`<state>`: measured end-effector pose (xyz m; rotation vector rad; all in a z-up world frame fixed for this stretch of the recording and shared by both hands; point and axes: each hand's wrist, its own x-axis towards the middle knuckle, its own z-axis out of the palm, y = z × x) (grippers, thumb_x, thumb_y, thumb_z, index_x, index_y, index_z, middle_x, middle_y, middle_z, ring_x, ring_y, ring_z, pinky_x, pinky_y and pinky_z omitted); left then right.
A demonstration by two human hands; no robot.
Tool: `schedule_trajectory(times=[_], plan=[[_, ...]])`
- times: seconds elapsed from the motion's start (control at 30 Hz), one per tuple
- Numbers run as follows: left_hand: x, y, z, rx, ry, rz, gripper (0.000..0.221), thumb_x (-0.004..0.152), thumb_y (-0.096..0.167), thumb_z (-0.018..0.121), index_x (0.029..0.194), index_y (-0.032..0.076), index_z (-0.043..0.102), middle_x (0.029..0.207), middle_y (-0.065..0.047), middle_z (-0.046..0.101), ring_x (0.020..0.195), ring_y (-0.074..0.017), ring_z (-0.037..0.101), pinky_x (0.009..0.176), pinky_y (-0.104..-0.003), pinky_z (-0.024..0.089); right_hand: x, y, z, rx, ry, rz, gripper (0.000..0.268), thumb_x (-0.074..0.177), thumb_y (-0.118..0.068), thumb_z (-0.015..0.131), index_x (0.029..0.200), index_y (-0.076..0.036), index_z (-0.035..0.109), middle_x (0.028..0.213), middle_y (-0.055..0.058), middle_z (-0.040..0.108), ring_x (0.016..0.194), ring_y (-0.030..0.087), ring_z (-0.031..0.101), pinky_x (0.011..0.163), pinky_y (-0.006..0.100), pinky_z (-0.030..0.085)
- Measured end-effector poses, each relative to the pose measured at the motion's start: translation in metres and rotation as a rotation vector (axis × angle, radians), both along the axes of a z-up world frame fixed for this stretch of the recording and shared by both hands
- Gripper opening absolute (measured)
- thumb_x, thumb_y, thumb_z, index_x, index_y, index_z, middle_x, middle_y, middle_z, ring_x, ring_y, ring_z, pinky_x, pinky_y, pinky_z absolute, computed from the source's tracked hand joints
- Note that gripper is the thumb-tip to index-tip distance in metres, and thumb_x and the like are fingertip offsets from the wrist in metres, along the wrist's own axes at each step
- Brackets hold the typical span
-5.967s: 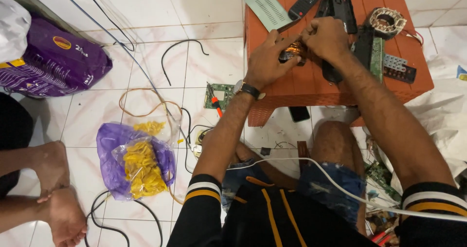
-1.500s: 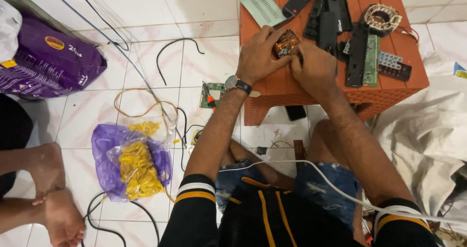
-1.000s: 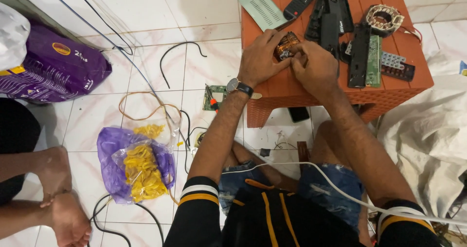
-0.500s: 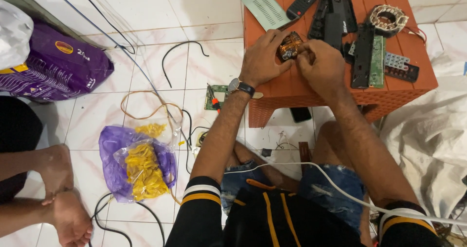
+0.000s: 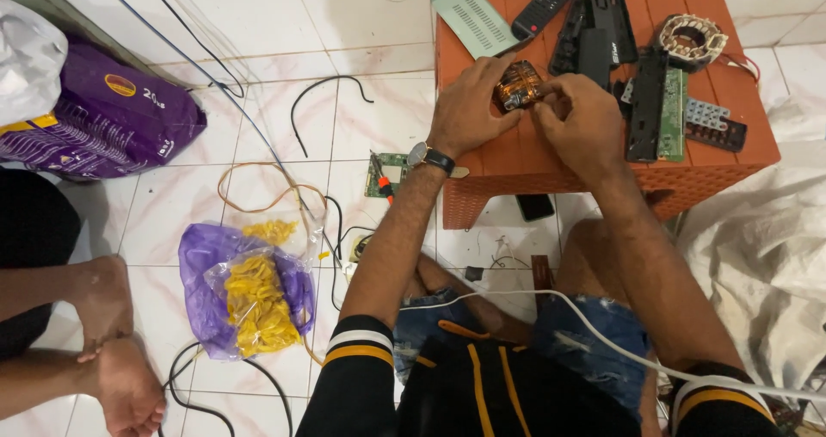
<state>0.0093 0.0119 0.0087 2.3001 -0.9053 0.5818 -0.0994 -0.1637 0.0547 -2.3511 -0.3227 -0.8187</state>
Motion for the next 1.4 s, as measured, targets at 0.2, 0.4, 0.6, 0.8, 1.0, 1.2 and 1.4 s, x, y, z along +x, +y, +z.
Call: schedule_trajectory(times=[0.2,0.4,0.6,0.8,1.0,1.2,1.4], plan=[[0.004,0.004,-0.001,-0.003,0.081,-0.058,0.073,0.083,0.050,0.074,0.147,0.025,0.047,0.125,-0.002,0.059,0.115,-0.0257,0.064,0.094,-0.041,0.055,-0.019,0.000,0.004,-0.064,-0.246,-0.041,0.028,0.091,0.003,0.082,0.116,0.004,0.069,0.098,0.014,0.060,0.083,0.031,0.061,0.074,0.040,0.052],[-0.001,0.006,0.006,0.012,0.102,-0.079,0.070,0.089,0.055,0.073,0.146,0.022,0.049,0.127,-0.006,0.057,0.125,-0.0353,0.062,0.102,-0.050,0.055,-0.056,-0.004,-0.025,0.033,-0.431,0.023,0.031,0.110,-0.026,0.066,0.123,0.002,0.067,0.105,0.020,0.060,0.092,0.041,0.063,0.085,0.045,0.049],[0.001,0.006,0.004,0.031,0.108,-0.077,0.071,0.089,0.054,0.075,0.148,0.027,0.047,0.129,-0.004,0.057,0.127,-0.0352,0.062,0.103,-0.050,0.056,-0.136,0.034,-0.015,0.226,0.053,-0.075,0.016,0.092,-0.015,0.077,0.105,-0.007,0.077,0.080,0.019,0.070,0.077,0.042,0.069,0.069,0.046,0.051],[-0.001,0.006,0.003,0.044,0.141,-0.075,0.073,0.089,0.050,0.077,0.150,0.027,0.045,0.130,-0.004,0.056,0.127,-0.0352,0.061,0.102,-0.050,0.056,-0.142,0.015,-0.231,0.246,0.632,-0.073,0.020,0.088,-0.019,0.071,0.107,-0.018,0.080,0.075,0.017,0.077,0.070,0.037,0.074,0.066,0.045,0.057],[0.000,0.004,0.004,0.071,0.154,-0.046,0.076,0.086,0.049,0.079,0.150,0.027,0.045,0.129,-0.004,0.056,0.126,-0.0335,0.061,0.100,-0.051,0.057,-0.157,0.017,-0.299,-0.224,0.881,0.061,0.022,0.090,-0.030,0.067,0.103,-0.016,0.078,0.087,0.021,0.077,0.085,0.042,0.074,0.074,0.049,0.058],[-0.001,0.000,-0.001,0.048,0.018,0.021,0.076,0.079,0.040,0.080,0.145,0.022,0.047,0.126,0.002,0.059,0.105,-0.0155,0.065,0.084,-0.029,0.057,-0.083,-0.006,-0.293,-0.248,0.878,-0.219,0.034,0.088,-0.035,0.063,0.115,-0.017,0.072,0.111,0.006,0.074,0.099,0.030,0.069,0.085,0.044,0.055],[-0.002,0.003,0.003,0.029,0.008,0.031,0.075,0.078,0.039,0.081,0.144,0.023,0.049,0.127,0.003,0.059,0.103,-0.0145,0.068,0.083,-0.028,0.059,0.010,-0.033,-0.286,0.046,0.755,-0.380,0.074,0.075,-0.057,0.079,0.131,-0.011,0.063,0.102,0.009,0.064,0.097,0.030,0.065,0.088,0.041,0.050]])
